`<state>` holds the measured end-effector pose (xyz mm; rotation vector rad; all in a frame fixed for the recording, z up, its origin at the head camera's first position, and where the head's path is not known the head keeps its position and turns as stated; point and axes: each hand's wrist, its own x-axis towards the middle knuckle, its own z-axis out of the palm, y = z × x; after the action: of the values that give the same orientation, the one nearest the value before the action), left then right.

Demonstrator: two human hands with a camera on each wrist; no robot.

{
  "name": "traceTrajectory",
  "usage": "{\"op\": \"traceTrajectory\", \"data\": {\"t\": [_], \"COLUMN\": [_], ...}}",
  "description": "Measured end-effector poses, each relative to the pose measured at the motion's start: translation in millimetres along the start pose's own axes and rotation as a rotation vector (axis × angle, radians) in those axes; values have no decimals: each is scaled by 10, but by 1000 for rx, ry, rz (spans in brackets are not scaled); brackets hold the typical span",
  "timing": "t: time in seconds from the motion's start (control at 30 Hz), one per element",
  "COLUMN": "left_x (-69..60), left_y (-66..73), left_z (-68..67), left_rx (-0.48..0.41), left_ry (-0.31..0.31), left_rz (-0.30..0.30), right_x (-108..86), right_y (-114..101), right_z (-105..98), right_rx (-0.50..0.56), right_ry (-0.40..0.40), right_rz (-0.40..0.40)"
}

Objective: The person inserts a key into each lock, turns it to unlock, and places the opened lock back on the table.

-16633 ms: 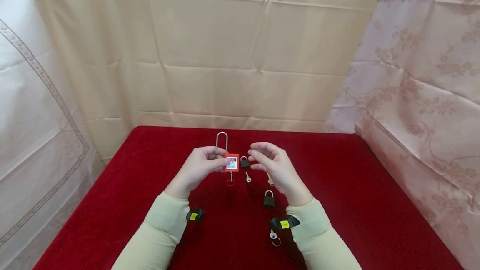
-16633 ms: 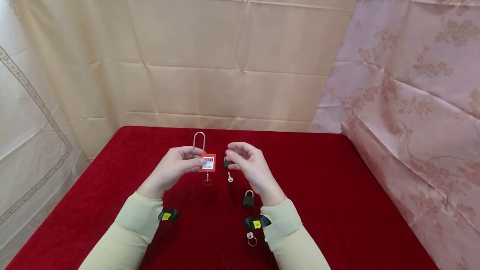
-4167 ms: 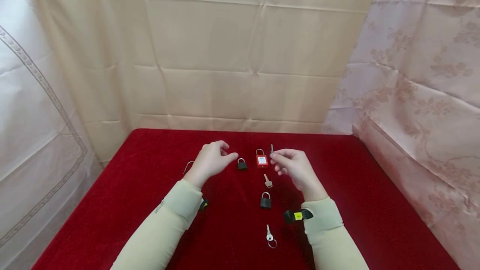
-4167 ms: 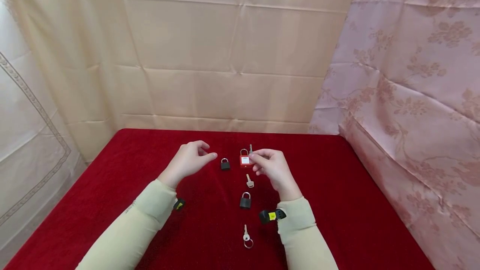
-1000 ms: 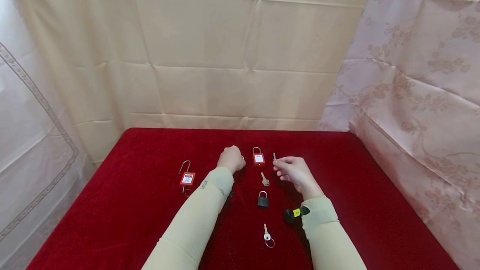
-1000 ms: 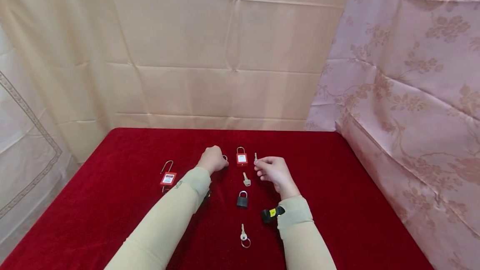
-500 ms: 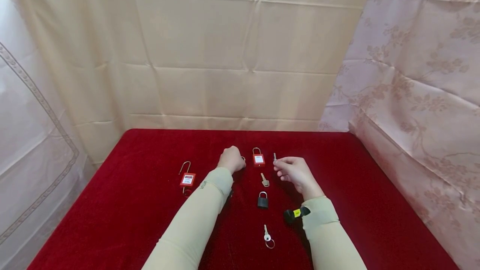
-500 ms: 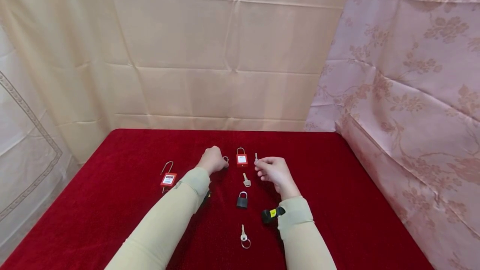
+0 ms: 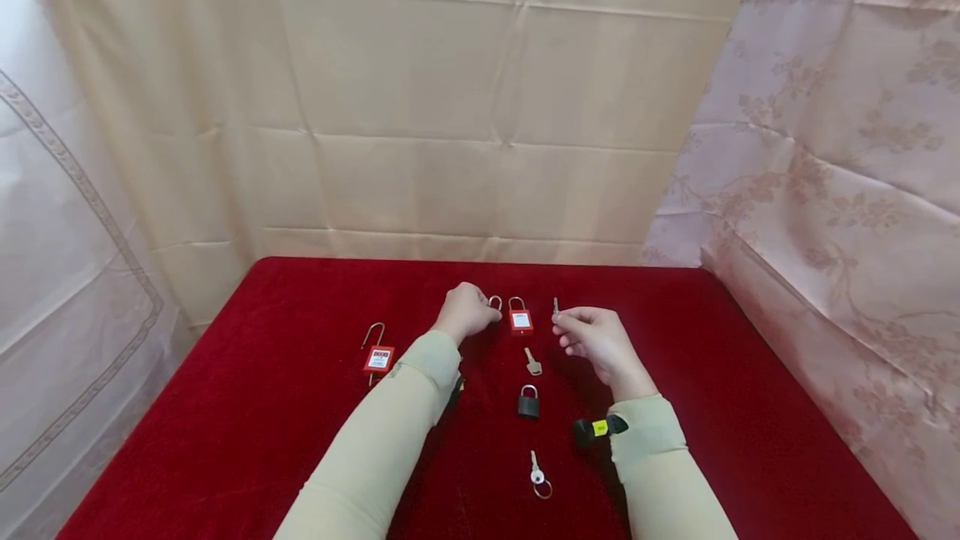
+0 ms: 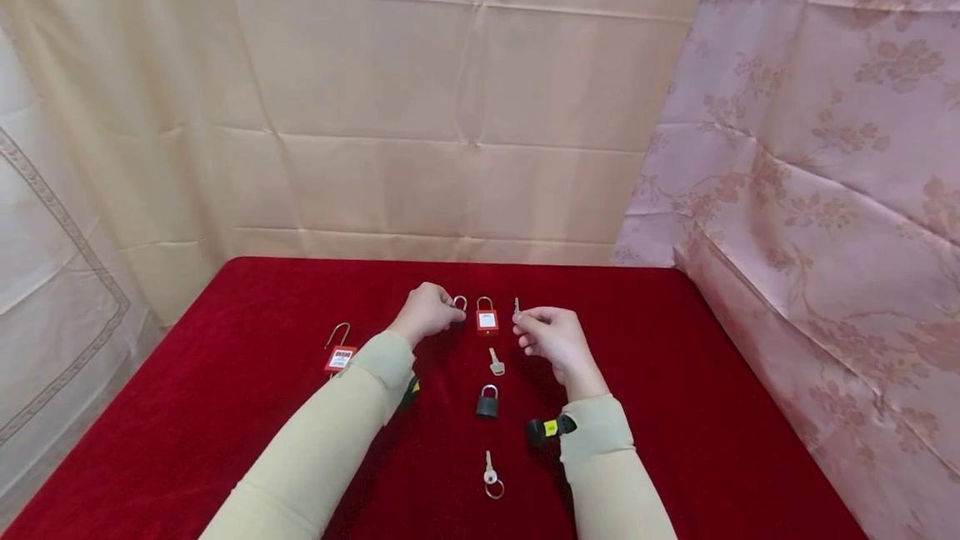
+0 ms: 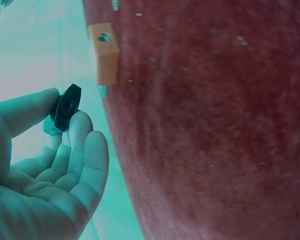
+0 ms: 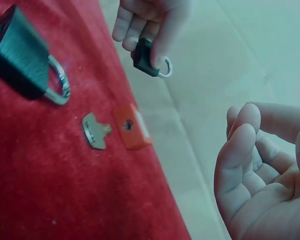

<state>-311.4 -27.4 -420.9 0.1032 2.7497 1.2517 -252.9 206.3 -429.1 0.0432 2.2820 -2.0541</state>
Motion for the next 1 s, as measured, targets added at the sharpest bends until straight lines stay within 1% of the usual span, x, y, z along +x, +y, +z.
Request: {"op": "traceTrajectory", "data": {"t": [0.2,0.33,0.47,0.53,0.7,1.0], "left_x": [-58,-95,-115,-130,-191,-365], "left_y": [61,42,-17,-38,-27,84], "left_z": [-77,-124,-166,-189,-245,-381], "left_rx": [-106,-169,-250,-310,-431,-515], "left_ry": [31,51,47,39,25,22], "left_rz": [39,62,84,95,116,191], "right_x": [-21,-45,-62,-66,-75,-127], "right_y": [-87,-140,-169,-185,-236,-319], "right_z": [-21,-8,6,16,38,56], "right_rx": [7,16,19,20,16,6], "right_ry": [-11,-22,-38,-48,-68,-87], "right_rz": [-38,-63,-88,-105,-140,-166]}}
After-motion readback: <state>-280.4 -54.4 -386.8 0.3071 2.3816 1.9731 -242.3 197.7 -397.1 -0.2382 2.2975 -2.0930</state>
